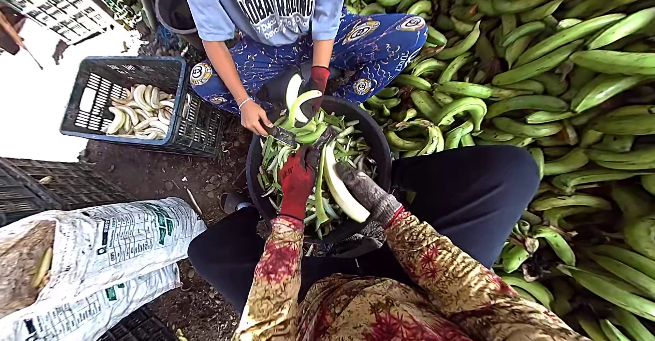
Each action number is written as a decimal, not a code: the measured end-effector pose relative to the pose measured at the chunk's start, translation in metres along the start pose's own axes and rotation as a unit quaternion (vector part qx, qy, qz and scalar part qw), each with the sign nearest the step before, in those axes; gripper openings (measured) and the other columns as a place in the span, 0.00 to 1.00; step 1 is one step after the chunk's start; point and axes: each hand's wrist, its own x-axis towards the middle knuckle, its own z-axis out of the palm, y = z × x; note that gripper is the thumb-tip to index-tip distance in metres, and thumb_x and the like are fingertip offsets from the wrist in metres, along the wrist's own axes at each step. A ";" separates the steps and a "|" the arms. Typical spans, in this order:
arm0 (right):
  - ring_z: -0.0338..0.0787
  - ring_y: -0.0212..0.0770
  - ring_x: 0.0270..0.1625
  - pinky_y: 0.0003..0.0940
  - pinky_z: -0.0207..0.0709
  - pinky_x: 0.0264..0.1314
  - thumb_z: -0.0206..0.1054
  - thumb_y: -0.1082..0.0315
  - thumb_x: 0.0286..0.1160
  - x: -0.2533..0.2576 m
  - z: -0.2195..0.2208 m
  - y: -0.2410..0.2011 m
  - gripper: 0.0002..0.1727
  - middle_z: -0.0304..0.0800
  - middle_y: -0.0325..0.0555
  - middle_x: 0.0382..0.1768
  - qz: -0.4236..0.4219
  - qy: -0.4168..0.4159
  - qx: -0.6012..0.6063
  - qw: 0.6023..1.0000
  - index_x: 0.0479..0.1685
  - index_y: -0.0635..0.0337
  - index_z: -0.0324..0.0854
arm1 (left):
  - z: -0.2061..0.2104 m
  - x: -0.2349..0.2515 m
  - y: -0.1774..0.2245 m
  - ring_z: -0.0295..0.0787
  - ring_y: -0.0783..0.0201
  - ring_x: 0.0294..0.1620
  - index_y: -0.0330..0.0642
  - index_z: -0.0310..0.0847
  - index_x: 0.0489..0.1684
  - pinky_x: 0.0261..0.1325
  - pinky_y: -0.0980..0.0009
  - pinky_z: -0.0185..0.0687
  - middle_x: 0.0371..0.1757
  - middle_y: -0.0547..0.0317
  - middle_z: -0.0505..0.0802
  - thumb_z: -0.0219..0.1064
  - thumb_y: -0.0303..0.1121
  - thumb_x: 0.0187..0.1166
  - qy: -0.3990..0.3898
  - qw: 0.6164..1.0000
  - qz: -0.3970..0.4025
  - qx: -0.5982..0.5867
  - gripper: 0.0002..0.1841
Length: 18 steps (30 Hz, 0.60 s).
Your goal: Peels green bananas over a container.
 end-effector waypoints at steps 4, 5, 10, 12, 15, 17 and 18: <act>0.93 0.50 0.53 0.47 0.89 0.56 0.46 0.49 0.93 0.008 -0.006 0.009 0.28 0.91 0.55 0.56 0.014 0.032 0.094 0.995 0.79 0.59 0.70 | -0.011 0.005 0.013 0.87 0.38 0.64 0.55 0.74 0.80 0.60 0.33 0.80 0.66 0.41 0.88 0.46 0.52 0.93 0.016 1.000 0.002 -0.015 0.25; 0.94 0.51 0.52 0.48 0.90 0.53 0.43 0.49 0.94 0.014 -0.007 0.007 0.28 0.91 0.56 0.56 0.000 0.073 0.118 0.990 0.80 0.58 0.68 | -0.009 0.001 0.015 0.89 0.41 0.62 0.55 0.75 0.79 0.60 0.35 0.81 0.64 0.43 0.90 0.47 0.52 0.93 0.018 1.000 0.014 -0.019 0.24; 0.90 0.41 0.48 0.42 0.86 0.49 0.37 0.37 0.91 0.037 -0.015 -0.015 0.35 0.90 0.47 0.50 -0.037 0.214 0.194 0.957 0.73 0.55 0.72 | 0.015 -0.056 0.017 0.91 0.43 0.58 0.50 0.83 0.73 0.58 0.40 0.83 0.59 0.45 0.93 0.55 0.51 0.85 0.029 0.996 0.082 -0.010 0.25; 0.90 0.40 0.45 0.41 0.86 0.45 0.41 0.30 0.86 0.030 -0.010 -0.024 0.37 0.89 0.45 0.50 -0.024 0.208 0.266 0.941 0.73 0.49 0.72 | 0.020 -0.073 0.017 0.91 0.39 0.56 0.47 0.85 0.71 0.55 0.39 0.82 0.57 0.42 0.93 0.55 0.52 0.83 0.059 0.994 0.094 0.004 0.27; 0.88 0.43 0.49 0.46 0.85 0.49 0.42 0.28 0.84 0.030 -0.003 -0.023 0.39 0.88 0.47 0.54 -0.017 0.233 0.218 0.947 0.75 0.48 0.72 | 0.021 -0.074 0.017 0.90 0.38 0.55 0.47 0.86 0.69 0.53 0.39 0.82 0.56 0.41 0.92 0.57 0.50 0.82 0.095 0.992 0.076 0.021 0.25; 0.88 0.43 0.53 0.49 0.85 0.54 0.42 0.32 0.87 0.036 -0.001 -0.013 0.37 0.87 0.48 0.57 -0.040 0.237 0.129 0.962 0.76 0.49 0.73 | 0.017 -0.062 0.018 0.90 0.38 0.56 0.48 0.85 0.71 0.56 0.38 0.81 0.58 0.39 0.92 0.58 0.47 0.84 0.069 0.996 0.048 0.017 0.23; 0.86 0.45 0.61 0.52 0.81 0.62 0.41 0.38 0.91 0.033 0.000 -0.010 0.33 0.85 0.51 0.65 -0.054 0.225 0.047 0.972 0.80 0.49 0.71 | 0.014 -0.053 0.017 0.90 0.38 0.57 0.48 0.84 0.73 0.58 0.39 0.81 0.59 0.39 0.91 0.57 0.47 0.86 0.048 0.998 0.033 0.013 0.23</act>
